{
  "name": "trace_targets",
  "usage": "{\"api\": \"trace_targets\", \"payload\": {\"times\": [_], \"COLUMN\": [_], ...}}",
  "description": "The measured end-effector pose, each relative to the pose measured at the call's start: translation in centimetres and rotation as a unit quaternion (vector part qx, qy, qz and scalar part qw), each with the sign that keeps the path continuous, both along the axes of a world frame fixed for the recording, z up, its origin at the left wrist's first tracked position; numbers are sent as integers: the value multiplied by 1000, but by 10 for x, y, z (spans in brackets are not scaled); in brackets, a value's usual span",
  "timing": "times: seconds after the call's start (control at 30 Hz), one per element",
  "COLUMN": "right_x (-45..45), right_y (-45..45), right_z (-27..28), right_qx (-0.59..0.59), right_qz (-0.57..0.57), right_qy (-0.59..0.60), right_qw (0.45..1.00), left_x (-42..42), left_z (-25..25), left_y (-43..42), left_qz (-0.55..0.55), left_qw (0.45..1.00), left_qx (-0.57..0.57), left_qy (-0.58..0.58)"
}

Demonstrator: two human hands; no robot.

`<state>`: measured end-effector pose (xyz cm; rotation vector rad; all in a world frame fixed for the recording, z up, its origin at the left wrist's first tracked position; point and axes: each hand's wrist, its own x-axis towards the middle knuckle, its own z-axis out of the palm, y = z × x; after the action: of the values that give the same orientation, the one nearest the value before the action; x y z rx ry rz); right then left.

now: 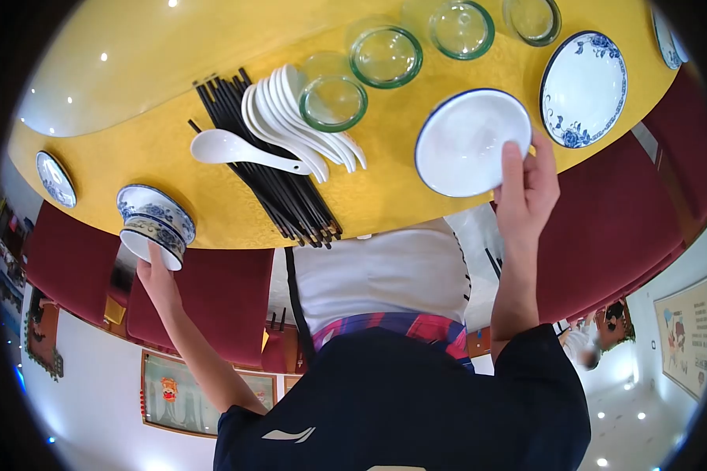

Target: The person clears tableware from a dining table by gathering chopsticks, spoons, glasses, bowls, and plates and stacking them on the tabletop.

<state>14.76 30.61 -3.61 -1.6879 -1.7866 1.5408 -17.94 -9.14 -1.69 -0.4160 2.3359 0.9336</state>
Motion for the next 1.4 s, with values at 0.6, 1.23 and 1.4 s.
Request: {"api": "trace_targets", "payload": {"times": [0.6, 1.23, 1.4], "right_x": [-8, -12, -22], "right_y": [-24, -22, -12], "right_z": [47, 42, 30], "right_qx": [89, 118, 134], "right_qz": [180, 177, 114], "right_qy": [102, 17, -40], "right_qw": [974, 977, 984], "left_x": [41, 165, 170], "left_z": [57, 26, 16], "left_y": [70, 264, 294], "left_qz": [-80, -390, -417], "left_qw": [987, 902, 889], "left_qx": [-40, 184, 164], "left_qy": [132, 30, 97]}}
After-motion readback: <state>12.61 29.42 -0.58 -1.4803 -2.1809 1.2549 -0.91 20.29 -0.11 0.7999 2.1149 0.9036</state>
